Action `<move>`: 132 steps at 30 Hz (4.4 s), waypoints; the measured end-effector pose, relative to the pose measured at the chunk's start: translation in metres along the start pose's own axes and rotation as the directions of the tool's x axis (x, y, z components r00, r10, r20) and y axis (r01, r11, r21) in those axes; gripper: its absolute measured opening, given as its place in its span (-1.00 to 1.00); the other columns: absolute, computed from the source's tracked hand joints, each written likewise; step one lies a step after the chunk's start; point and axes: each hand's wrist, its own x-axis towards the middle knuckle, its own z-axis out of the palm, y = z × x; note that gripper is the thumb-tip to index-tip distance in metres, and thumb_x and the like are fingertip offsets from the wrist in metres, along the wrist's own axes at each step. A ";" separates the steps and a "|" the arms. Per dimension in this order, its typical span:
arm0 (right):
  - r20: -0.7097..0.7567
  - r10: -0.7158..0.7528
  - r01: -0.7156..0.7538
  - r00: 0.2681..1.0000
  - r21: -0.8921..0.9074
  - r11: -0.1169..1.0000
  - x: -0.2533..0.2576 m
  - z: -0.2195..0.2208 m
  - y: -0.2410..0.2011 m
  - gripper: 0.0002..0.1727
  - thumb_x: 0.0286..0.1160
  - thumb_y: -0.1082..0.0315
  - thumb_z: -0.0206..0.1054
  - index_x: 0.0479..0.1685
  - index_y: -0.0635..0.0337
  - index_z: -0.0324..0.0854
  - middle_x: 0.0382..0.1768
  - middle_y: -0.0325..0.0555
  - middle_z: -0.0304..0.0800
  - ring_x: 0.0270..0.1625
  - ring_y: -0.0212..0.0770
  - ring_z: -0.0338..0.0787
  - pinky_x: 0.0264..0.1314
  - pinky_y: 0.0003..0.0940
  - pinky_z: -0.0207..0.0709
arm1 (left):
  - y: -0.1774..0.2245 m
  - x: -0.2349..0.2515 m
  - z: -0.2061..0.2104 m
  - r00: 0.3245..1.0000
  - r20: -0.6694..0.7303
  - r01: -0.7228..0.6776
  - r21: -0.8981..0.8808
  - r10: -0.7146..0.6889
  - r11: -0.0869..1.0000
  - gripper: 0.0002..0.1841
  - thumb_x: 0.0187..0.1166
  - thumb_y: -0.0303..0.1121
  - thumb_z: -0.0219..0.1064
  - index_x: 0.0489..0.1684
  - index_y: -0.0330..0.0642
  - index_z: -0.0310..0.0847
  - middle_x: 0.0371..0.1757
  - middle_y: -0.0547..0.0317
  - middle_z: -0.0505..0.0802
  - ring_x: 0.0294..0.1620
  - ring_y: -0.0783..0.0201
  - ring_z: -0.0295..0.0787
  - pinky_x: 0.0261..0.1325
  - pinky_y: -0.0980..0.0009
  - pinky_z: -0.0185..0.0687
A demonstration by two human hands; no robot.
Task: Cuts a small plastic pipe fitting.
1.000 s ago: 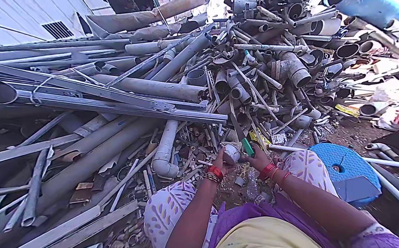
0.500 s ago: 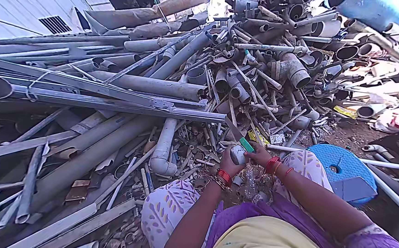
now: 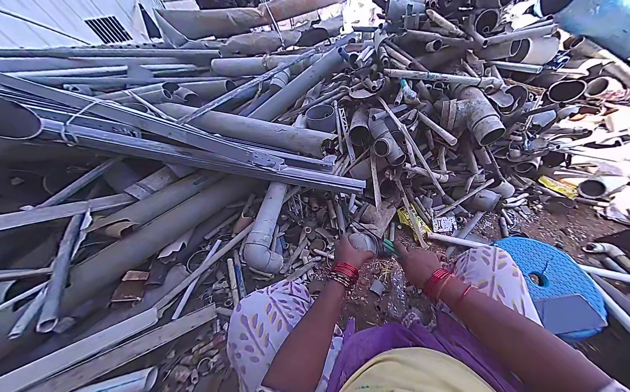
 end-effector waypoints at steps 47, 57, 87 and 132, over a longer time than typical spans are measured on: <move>0.075 0.110 -0.117 0.991 0.089 0.989 -0.002 0.003 0.004 -0.45 0.88 0.10 -0.03 0.75 0.09 0.25 0.31 0.37 0.71 0.38 0.40 0.70 0.32 0.39 0.50 | 0.005 0.001 -0.043 0.994 -0.111 0.022 0.134 -0.007 0.991 0.10 0.11 0.07 0.74 0.72 -0.25 0.25 0.62 -0.41 0.45 0.61 -0.29 0.43 0.59 -0.17 0.36; 0.103 0.052 -0.062 0.993 0.099 0.993 -0.002 0.002 0.007 -0.47 0.89 0.08 -0.02 0.70 0.12 0.31 0.31 0.37 0.70 0.39 0.41 0.69 0.32 0.40 0.49 | 0.001 0.003 -0.043 0.989 -0.150 -0.003 0.065 0.013 0.998 0.08 0.13 0.03 0.75 0.70 -0.25 0.27 0.61 -0.40 0.47 0.59 -0.27 0.46 0.58 -0.15 0.39; -0.863 0.030 0.606 0.504 0.379 0.699 0.002 0.016 0.045 -0.36 0.77 0.14 0.02 0.57 0.58 0.33 -0.30 0.09 0.81 -0.42 -0.12 0.77 -0.28 -0.11 0.71 | -0.024 0.030 -0.039 0.970 0.177 0.201 -0.969 -0.165 0.145 -0.37 0.71 0.29 -0.22 0.39 0.01 0.41 0.08 -0.10 0.73 -0.21 0.04 0.70 -0.38 0.13 0.60; -0.555 0.052 0.202 0.830 0.385 0.901 -0.015 -0.017 0.056 -0.53 0.78 0.15 0.15 0.46 0.28 0.60 0.06 0.34 0.84 0.13 0.34 0.82 0.20 0.31 0.54 | -0.037 0.043 -0.032 0.965 -0.127 0.009 -0.857 -0.229 0.515 -0.36 0.70 -0.24 0.31 0.72 -0.24 0.20 0.52 -0.33 0.54 0.36 -0.12 0.60 0.25 0.01 0.62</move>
